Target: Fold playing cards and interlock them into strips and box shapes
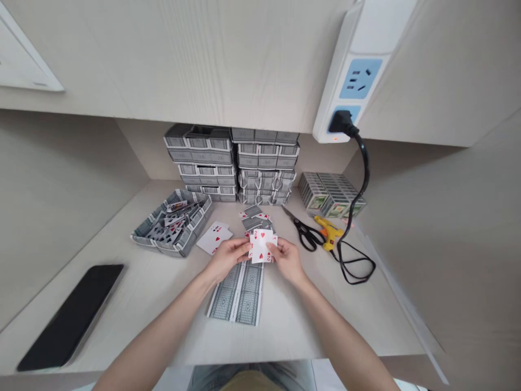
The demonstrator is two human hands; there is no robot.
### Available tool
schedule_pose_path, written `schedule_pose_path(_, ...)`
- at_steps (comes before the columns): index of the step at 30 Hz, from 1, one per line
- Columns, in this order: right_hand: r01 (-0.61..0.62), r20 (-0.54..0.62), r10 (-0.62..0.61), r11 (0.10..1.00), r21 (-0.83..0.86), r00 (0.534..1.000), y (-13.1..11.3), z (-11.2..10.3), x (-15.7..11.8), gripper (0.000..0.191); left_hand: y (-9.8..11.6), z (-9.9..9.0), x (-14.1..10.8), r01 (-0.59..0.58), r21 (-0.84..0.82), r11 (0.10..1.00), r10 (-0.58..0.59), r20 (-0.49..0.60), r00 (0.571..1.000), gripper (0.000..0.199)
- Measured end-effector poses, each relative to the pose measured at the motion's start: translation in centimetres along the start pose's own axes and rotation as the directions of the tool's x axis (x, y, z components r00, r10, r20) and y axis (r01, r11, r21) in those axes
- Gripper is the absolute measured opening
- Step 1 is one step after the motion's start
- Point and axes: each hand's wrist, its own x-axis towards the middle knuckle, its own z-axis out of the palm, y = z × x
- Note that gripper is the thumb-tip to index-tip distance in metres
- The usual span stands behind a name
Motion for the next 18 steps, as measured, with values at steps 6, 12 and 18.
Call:
schedule_pose_path(6,0.005,0.024,-0.003,0.998,-0.066,1.000,0.6,0.2,-0.3,0.027,0.0,0.5,-0.1,0.007,0.024,1.000,-0.007,0.010,1.000,0.045)
schedule_pose_path(12,-0.011,0.049,0.014,0.998,-0.060,0.999,1.0,0.2,-0.4,0.027,-0.2,0.5,0.1,-0.002,0.077,0.997,0.013,-0.140,0.990,0.035)
schedule_pose_path(18,-0.040,0.066,0.041,0.999,-0.004,0.997,0.8,0.4,-0.4,0.026,-0.3,0.4,0.2,0.020,0.083,0.996,-0.001,-0.216,0.976,0.027)
